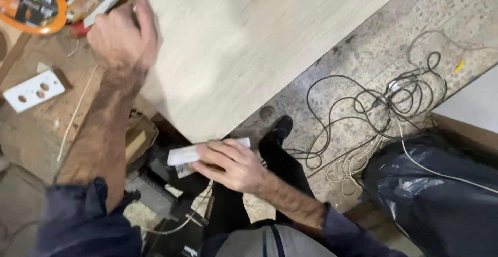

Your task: Sanding the edge of a wood board and applying veneer edging using an iron and glue.

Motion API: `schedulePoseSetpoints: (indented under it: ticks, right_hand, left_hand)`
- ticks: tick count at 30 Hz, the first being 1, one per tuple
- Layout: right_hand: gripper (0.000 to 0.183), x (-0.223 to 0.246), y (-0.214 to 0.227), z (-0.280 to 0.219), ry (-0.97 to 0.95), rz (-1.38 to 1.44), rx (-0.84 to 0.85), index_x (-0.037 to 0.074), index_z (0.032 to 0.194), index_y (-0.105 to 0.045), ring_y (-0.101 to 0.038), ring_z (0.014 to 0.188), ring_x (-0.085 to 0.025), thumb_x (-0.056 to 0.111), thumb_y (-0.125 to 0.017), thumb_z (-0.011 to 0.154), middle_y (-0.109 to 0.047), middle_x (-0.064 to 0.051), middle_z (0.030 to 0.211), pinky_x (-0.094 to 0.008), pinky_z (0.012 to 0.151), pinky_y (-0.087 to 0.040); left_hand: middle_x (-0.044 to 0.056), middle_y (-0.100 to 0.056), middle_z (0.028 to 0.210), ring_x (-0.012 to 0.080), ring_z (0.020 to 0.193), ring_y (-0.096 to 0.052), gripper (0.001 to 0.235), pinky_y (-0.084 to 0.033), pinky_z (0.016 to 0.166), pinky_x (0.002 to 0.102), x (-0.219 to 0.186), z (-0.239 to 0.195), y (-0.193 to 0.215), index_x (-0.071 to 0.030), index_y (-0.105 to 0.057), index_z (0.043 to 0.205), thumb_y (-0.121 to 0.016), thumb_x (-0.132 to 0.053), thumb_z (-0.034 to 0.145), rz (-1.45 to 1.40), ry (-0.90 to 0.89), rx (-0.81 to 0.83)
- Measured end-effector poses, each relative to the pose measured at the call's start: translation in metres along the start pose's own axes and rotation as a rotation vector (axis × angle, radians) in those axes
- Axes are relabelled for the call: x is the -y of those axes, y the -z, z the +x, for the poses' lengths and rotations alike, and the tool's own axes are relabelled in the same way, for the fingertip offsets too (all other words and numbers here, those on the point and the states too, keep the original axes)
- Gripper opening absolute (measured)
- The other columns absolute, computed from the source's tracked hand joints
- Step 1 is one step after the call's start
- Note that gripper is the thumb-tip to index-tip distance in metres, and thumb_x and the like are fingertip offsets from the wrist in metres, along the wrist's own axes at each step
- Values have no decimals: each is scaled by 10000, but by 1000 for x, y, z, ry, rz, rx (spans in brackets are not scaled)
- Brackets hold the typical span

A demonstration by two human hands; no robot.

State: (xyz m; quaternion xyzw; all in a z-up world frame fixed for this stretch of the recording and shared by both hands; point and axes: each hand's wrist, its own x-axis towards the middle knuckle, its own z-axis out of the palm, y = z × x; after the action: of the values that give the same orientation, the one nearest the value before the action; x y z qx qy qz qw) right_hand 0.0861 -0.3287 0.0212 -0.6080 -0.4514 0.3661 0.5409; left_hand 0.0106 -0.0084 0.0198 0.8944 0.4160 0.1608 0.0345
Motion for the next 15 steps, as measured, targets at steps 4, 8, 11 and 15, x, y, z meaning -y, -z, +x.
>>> schedulePoseSetpoints:
  ticks: [4,8,11,15]
  right_hand:
    - [290,-71,110,26,162,-140,-192,62,1179,-621,-681,958,-222,262,-691,982,-702,-144,1133,-370,778,-596]
    - [572,-94,180,54,228,-88,-652,-2,1302,-587,-691,1057,-220,512,-604,1051,-653,-114,1179,-410,879,-642]
    - [499,-79,107,36,86,233,-386,-47,1291,-560,-637,1155,-245,400,-583,1070,-615,-174,1245,-400,986,-595]
    - [183,3,64,55,413,-326,-58,94,1128,-764,-758,1041,-161,250,-723,1043,-789,-113,1153,-355,915,-673]
  left_hand:
    - [260,-634,597,371,501,-656,494,-554,558,502,0,5,2,22,-772,826,-599,-358,1089,58,-75,-39]
    - [177,-650,639,297,515,-645,480,-556,581,447,11,1,-6,14,-747,831,-532,-299,1124,-53,6,54]
    - [177,-626,585,310,473,-627,509,-534,528,452,7,1,-5,5,-728,799,-546,-322,1143,-50,64,122]
    - [221,-627,633,366,608,-667,494,-568,632,473,1,-1,4,3,-728,778,-533,-272,1138,-18,-42,61]
